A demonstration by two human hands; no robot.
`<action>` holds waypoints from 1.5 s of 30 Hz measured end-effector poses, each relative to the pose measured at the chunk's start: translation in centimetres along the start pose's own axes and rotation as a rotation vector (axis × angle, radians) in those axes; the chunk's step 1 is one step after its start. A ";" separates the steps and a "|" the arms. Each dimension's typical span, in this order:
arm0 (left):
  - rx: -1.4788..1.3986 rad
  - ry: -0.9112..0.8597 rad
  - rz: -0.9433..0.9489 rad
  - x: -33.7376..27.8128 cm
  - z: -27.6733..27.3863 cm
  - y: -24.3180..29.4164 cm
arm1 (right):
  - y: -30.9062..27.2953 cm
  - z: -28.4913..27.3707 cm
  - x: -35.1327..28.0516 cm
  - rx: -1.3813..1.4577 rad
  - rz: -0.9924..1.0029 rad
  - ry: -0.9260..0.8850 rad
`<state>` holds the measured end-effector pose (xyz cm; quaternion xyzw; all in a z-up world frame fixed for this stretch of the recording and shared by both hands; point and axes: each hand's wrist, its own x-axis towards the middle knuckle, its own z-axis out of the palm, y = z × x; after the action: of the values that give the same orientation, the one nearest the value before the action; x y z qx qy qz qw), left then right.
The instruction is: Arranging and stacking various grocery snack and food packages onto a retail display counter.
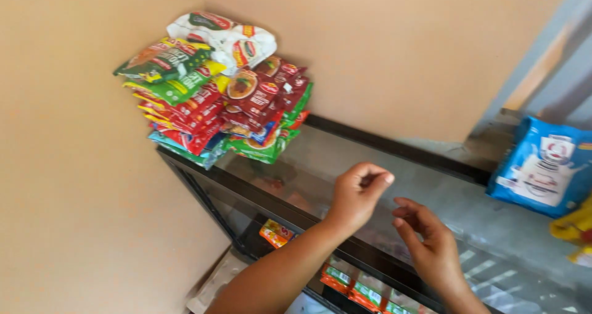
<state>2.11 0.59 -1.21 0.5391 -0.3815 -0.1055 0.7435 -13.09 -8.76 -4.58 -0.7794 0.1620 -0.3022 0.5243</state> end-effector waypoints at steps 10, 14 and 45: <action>0.106 0.205 0.002 3.2 -16.0 -0.1 | -0.8 10.4 6.6 0.172 0.198 -0.210; 0.599 0.321 0.214 3.4 -20.8 1.2 | -1.4 13.0 9.4 0.224 0.235 -0.246; 0.095 0.386 -0.078 6.6 -30.3 -2.9 | -7.4 29.4 23.1 0.566 0.214 0.041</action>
<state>27.97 17.57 -4.65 0.5980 -0.2154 -0.0110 0.7720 22.94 2.24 1.25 -0.5745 0.1630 -0.2938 0.7464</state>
